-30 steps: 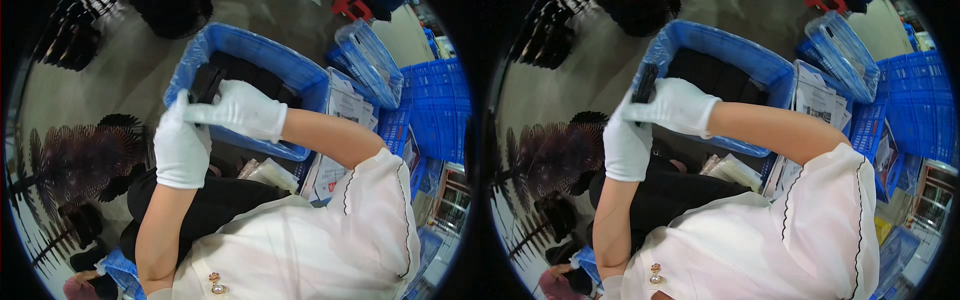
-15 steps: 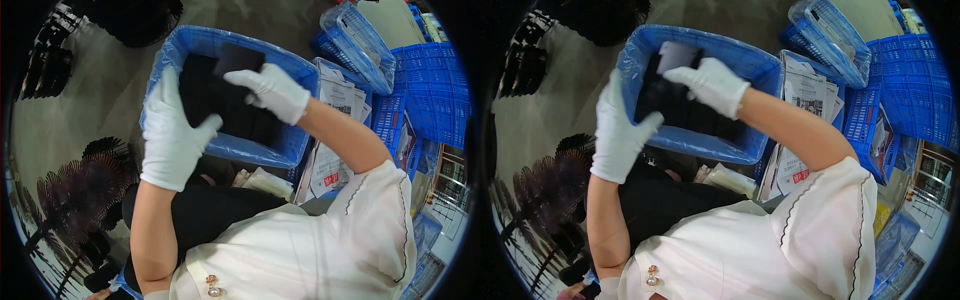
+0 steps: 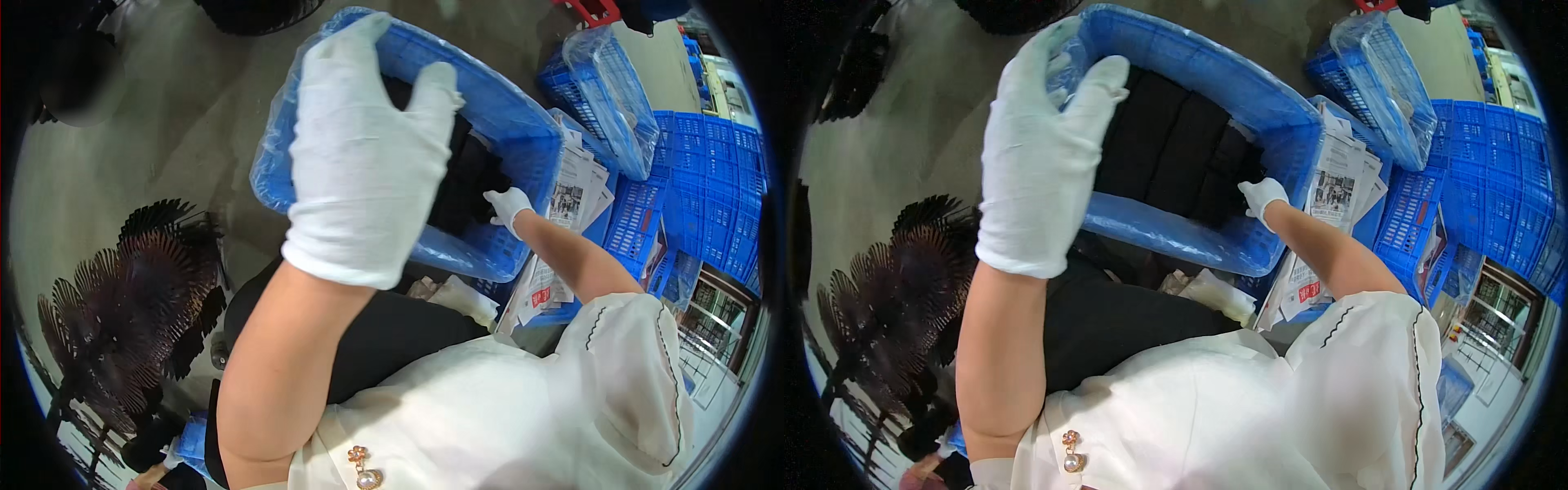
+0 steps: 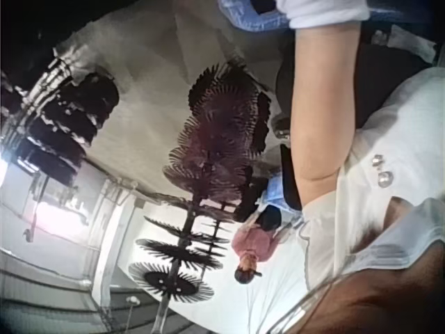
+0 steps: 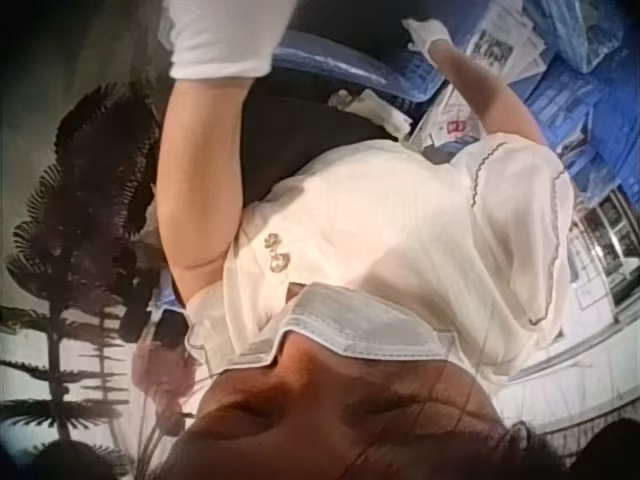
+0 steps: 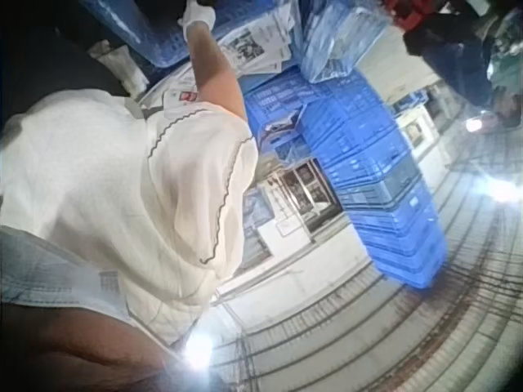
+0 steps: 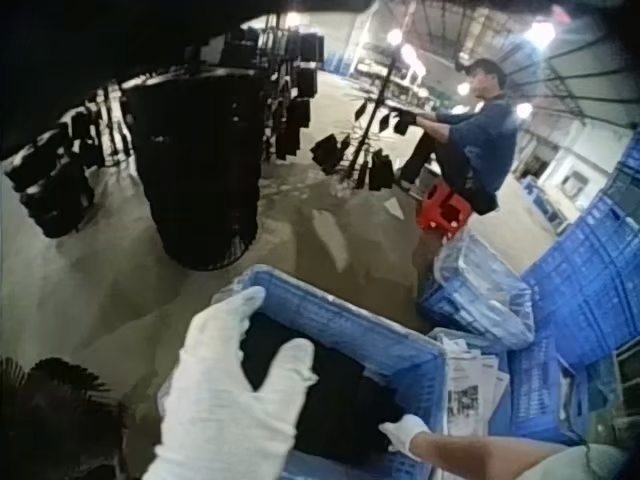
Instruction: Organizing black fan-like blades from a rack into a storage bin.
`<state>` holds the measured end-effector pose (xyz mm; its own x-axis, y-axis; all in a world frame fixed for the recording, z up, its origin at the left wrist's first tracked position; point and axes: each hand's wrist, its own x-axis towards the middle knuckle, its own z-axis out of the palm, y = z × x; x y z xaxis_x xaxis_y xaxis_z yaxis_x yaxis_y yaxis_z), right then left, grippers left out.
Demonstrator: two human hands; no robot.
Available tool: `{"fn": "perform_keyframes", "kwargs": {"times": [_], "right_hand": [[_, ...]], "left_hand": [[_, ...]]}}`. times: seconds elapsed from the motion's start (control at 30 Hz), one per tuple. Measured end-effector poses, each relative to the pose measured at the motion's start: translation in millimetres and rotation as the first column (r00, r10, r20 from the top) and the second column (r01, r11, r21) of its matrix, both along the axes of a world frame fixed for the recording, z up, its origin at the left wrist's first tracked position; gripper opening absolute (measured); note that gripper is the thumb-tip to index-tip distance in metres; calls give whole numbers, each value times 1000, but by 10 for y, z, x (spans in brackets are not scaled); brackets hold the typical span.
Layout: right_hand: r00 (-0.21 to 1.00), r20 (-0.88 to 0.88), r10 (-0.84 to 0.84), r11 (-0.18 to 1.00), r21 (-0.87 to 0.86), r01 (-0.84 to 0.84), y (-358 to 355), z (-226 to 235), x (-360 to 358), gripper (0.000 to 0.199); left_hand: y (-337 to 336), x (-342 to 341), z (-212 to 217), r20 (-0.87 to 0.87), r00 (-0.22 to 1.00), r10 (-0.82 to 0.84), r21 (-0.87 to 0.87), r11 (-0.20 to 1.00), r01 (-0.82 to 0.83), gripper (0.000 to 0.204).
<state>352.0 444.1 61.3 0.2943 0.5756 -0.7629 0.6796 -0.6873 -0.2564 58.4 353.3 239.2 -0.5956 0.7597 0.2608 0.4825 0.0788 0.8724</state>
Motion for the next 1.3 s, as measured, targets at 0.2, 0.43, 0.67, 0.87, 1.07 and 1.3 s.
{"fn": "perform_keyframes", "kwargs": {"times": [0.2,0.43,0.67,0.87,1.07,1.3], "right_hand": [[843,295,450,893,-124,-433,-34,-728,414,42],[830,275,486,874,-179,-452,-128,-1011,450,41],[846,244,475,876,-227,-426,-287,-1214,598,39],[868,229,440,891,-230,-391,-378,-1177,494,38],[881,198,430,891,-250,-378,-488,-430,-560,37],[917,185,354,920,-244,-306,-325,-923,281,35]], "left_hand": [[-58,-57,29,35,996,85,66,994,-87,41],[-130,-175,-56,25,990,139,163,976,-142,32],[-213,-220,-76,-1,994,105,107,989,-104,25],[-192,-228,-54,41,995,85,115,989,-90,23],[-225,-274,0,158,987,21,91,995,-36,22],[-158,-206,49,127,992,-6,136,991,-12,21]]}}
